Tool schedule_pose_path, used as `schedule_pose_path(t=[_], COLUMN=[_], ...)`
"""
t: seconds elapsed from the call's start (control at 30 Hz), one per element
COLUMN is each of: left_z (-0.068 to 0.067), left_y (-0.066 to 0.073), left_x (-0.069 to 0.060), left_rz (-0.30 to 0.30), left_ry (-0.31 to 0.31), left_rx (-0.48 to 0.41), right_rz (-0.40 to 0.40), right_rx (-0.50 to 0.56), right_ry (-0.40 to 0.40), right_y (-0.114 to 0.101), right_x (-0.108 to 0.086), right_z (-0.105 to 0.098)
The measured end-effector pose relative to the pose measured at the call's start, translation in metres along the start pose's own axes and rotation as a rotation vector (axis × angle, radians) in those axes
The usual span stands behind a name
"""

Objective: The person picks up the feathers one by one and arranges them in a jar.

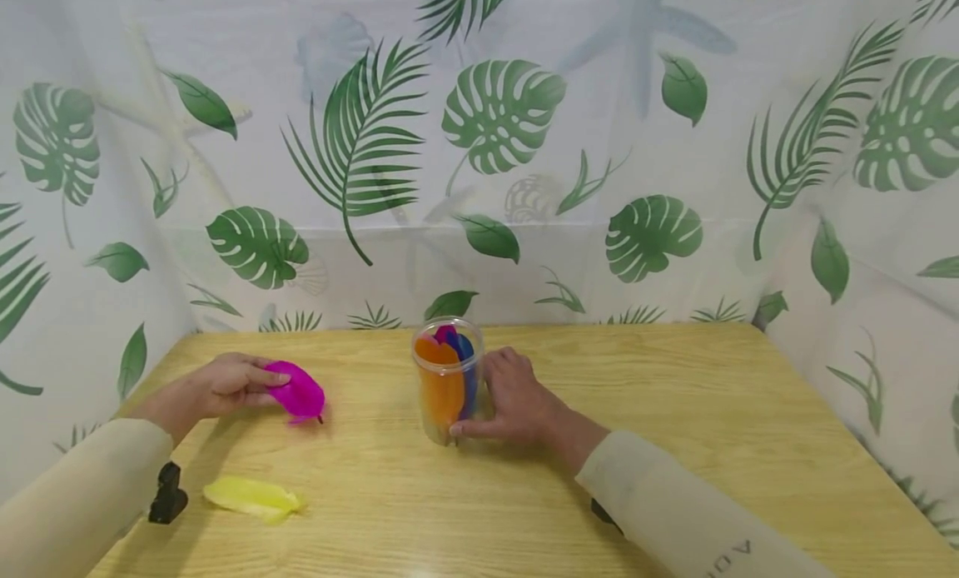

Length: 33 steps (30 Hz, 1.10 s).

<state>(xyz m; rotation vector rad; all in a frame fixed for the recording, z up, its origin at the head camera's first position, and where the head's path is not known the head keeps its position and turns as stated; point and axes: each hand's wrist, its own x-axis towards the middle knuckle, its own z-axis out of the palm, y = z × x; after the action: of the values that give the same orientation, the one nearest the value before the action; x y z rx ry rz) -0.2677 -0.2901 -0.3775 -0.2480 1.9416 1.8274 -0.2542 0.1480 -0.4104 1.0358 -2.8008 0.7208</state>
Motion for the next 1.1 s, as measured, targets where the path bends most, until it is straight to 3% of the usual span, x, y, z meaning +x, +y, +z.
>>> schedule_pose_path(t=[0.33, 0.77, 1.1], left_z=[0.009, 0.021, 0.031], left_y=[0.014, 0.03, 0.046], left_x=[-0.004, -0.006, -0.007], left_rz=[0.03, 0.038, 0.076], left_ry=[0.013, -0.011, -0.016], left_rx=[0.042, 0.012, -0.006], right_rz=[-0.019, -0.017, -0.013], right_rx=[-0.023, -0.047, -0.046], right_ry=[0.011, 0.01, 0.004], right_y=[0.0, 0.0, 0.001], right_x=[0.0, 0.001, 0.001], right_z=[0.001, 0.001, 0.001])
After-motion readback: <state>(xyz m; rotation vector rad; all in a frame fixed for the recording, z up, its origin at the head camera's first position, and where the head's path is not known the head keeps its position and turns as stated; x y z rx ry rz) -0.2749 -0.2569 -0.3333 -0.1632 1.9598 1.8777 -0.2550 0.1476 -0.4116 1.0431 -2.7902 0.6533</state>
